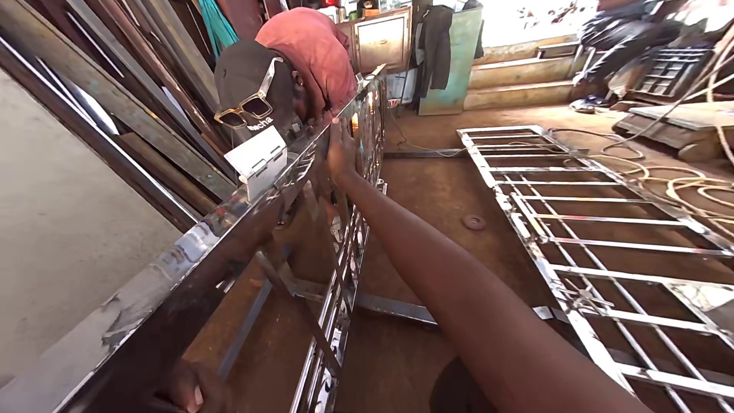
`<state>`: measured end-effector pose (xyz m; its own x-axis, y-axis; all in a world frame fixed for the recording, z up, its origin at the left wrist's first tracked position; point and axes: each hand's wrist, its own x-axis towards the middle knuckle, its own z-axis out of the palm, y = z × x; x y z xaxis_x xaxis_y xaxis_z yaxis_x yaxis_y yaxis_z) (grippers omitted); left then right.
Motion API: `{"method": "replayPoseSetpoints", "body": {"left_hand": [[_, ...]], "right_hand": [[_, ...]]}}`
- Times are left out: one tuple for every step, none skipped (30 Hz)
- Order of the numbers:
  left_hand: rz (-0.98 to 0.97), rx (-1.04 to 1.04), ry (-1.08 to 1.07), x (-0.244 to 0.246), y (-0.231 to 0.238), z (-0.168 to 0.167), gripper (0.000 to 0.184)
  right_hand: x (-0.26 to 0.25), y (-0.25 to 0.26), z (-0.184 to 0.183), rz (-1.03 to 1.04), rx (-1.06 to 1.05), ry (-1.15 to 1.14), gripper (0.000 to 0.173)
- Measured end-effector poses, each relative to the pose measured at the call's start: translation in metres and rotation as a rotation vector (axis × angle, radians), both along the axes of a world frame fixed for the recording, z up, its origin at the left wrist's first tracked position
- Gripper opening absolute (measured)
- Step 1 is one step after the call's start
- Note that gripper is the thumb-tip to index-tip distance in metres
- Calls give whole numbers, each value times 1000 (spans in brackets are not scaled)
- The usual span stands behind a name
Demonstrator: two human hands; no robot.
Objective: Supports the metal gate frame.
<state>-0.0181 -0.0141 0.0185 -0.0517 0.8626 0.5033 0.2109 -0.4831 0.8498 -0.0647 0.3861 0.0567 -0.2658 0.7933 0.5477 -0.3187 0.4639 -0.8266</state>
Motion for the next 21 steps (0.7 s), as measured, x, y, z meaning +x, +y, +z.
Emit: {"method": "replayPoseSetpoints", "body": {"left_hand": [[13, 16, 1, -2, -1, -5, 40], [32, 13, 10, -2, -3, -6, 39], [30, -4, 10, -2, -5, -5, 39], [5, -27, -1, -2, -5, -2, 39], [-6, -41, -5, -1, -5, -1, 39], [4, -45, 1, -1, -6, -1, 38], [28, -43, 22, 0, -6, -2, 37], [35, -40, 29, 1, -5, -2, 36], [17, -34, 27, 0, -4, -1, 37], [5, -33, 23, 0, -4, 0, 36], [2, -32, 10, 1, -3, 0, 36], [4, -40, 3, 3, -3, 1, 35], [15, -56, 3, 6, -2, 2, 33], [19, -64, -12, 7, -1, 2, 32], [22, -65, -19, 7, -1, 2, 31], [10, -60, -24, 4, -2, 2, 31], [1, -59, -25, 1, -2, 1, 32], [-2, -62, -25, -1, -3, 1, 32], [-4, -65, -34, -2, -3, 0, 33], [-6, -68, -45, -3, -4, 0, 34], [-4, -68, -52, -3, -4, 0, 35]], "right_hand": [[0, 1, 0, 2, 4, 7, 60], [1, 1, -1, 20, 7, 11, 59], [1, 1, -2, 17, 14, 17, 58], [-1, 1, -2, -10, 18, 24, 57], [-3, 3, -2, -30, 16, 18, 57], [-2, 3, -2, -25, 8, -11, 59], [-1, 4, -2, -22, 6, -43, 60], [-1, 6, -2, -25, 11, -56, 60], [-2, 7, -3, -25, 17, -60, 61], [-3, 9, -3, -19, 18, -58, 62], [-4, 10, -4, -20, 20, -50, 62], [-4, 9, -4, -18, 23, -42, 62], [-3, 8, -3, -16, 27, -34, 61], [-1, 7, -2, -10, 25, -25, 60], [1, 3, -1, 11, 14, -10, 59], [2, 2, 0, 13, 5, 3, 59], [1, 2, 0, 6, 0, 11, 58], [1, 2, 0, 10, -1, 2, 58], [0, 3, 0, 12, -3, -9, 59], [-1, 3, 0, 22, -7, -8, 59], [0, 3, 0, 36, -10, -6, 59]]}}
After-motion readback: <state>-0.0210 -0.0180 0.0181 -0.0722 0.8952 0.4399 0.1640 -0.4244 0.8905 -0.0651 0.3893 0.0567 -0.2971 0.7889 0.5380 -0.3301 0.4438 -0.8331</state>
